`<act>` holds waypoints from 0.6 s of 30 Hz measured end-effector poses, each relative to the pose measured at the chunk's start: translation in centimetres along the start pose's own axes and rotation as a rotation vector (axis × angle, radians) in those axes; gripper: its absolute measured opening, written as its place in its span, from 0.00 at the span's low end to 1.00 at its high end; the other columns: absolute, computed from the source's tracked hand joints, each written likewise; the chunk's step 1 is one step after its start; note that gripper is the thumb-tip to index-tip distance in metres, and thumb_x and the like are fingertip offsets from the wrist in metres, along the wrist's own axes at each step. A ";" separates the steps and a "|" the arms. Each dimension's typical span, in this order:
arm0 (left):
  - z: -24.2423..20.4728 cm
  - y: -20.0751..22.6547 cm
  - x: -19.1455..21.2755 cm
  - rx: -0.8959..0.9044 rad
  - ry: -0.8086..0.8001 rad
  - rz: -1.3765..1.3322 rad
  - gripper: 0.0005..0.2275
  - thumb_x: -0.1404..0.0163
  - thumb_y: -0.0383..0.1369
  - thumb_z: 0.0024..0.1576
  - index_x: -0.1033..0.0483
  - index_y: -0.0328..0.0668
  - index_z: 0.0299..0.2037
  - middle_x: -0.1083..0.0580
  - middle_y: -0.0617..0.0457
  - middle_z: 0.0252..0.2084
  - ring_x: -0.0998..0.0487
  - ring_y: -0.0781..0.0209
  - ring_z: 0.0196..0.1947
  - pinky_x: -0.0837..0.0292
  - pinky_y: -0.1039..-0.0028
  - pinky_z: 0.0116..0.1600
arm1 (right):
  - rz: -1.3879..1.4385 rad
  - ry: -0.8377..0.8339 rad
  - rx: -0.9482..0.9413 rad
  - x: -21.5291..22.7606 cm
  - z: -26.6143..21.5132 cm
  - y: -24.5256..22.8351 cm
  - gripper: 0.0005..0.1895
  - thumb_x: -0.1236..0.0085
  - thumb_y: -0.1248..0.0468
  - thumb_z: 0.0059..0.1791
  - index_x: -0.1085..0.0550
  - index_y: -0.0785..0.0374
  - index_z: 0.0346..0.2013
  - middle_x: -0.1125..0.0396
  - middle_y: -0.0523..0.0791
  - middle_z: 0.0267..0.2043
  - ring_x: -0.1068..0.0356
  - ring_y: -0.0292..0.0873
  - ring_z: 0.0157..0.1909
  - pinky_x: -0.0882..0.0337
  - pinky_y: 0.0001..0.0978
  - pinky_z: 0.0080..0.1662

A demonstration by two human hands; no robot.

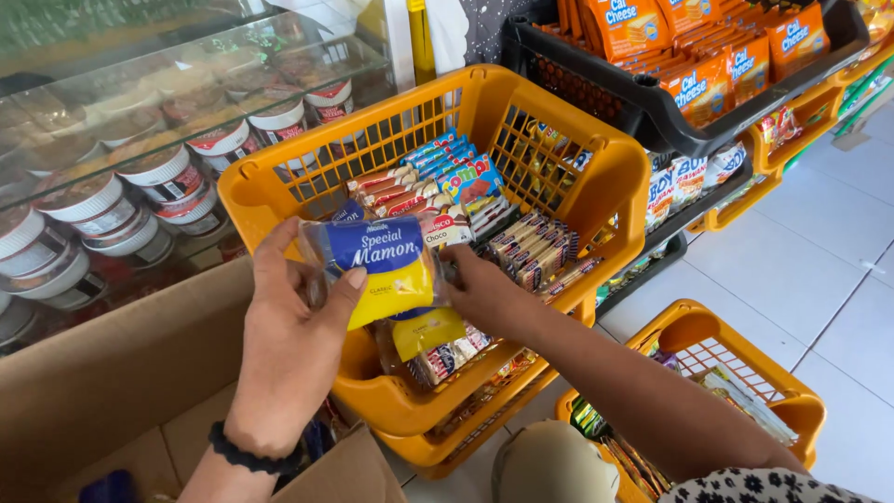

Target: Sorting various packaged snack items from a cardboard box into yellow plastic baskets for shelf organization.

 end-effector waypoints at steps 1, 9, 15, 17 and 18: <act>0.1 -0.1 0.0 -0.017 0.019 0.009 0.31 0.43 0.27 0.57 0.44 0.33 0.69 0.29 0.51 0.37 0.31 0.69 0.35 0.31 0.79 0.38 | -0.108 -0.039 -0.053 0.2 0.1 -0.9 0.25 0.44 0.58 0.50 0.36 0.63 0.60 0.27 0.46 0.43 0.26 0.39 0.41 0.25 0.34 0.43; 1.2 -0.4 0.1 0.120 0.066 -0.092 0.31 0.46 0.30 0.59 0.48 0.39 0.72 0.30 0.52 0.39 0.26 0.68 0.34 0.24 0.76 0.33 | 0.031 -0.283 -0.007 -0.9 2.5 3.2 0.25 0.43 0.60 0.52 0.33 0.62 0.63 0.24 0.50 0.49 0.27 0.38 0.46 0.26 0.34 0.47; 1.1 -0.8 -1.3 0.050 0.019 -0.230 0.29 0.45 0.31 0.60 0.46 0.33 0.69 0.28 0.50 0.42 0.25 0.68 0.37 0.22 0.76 0.37 | -0.164 0.055 0.114 3.0 0.3 -0.7 0.25 0.45 0.53 0.54 0.30 0.60 0.63 0.28 0.52 0.49 0.29 0.45 0.46 0.27 0.39 0.47; 0.6 -0.4 -2.6 0.018 -0.006 -0.269 0.29 0.45 0.33 0.59 0.45 0.32 0.67 0.28 0.50 0.43 0.25 0.67 0.38 0.22 0.76 0.40 | 0.940 -0.133 0.000 5.0 -2.2 -4.5 0.37 0.48 0.46 0.51 0.40 0.61 0.71 0.30 0.52 0.58 0.27 0.46 0.55 0.27 0.38 0.51; 0.2 -0.2 -3.3 0.023 -0.003 -0.272 0.29 0.45 0.33 0.59 0.45 0.32 0.67 0.28 0.50 0.43 0.25 0.67 0.38 0.22 0.76 0.40 | 0.937 -0.136 -0.006 5.0 -3.4 -4.7 0.37 0.48 0.46 0.51 0.40 0.61 0.71 0.30 0.52 0.58 0.27 0.46 0.55 0.27 0.38 0.51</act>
Point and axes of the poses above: each hand's wrist, its own z-axis towards the middle knuckle, its own x-axis out of the back of the hand, y = z × x, the point moved 2 cm from there along z, towards the middle knuckle
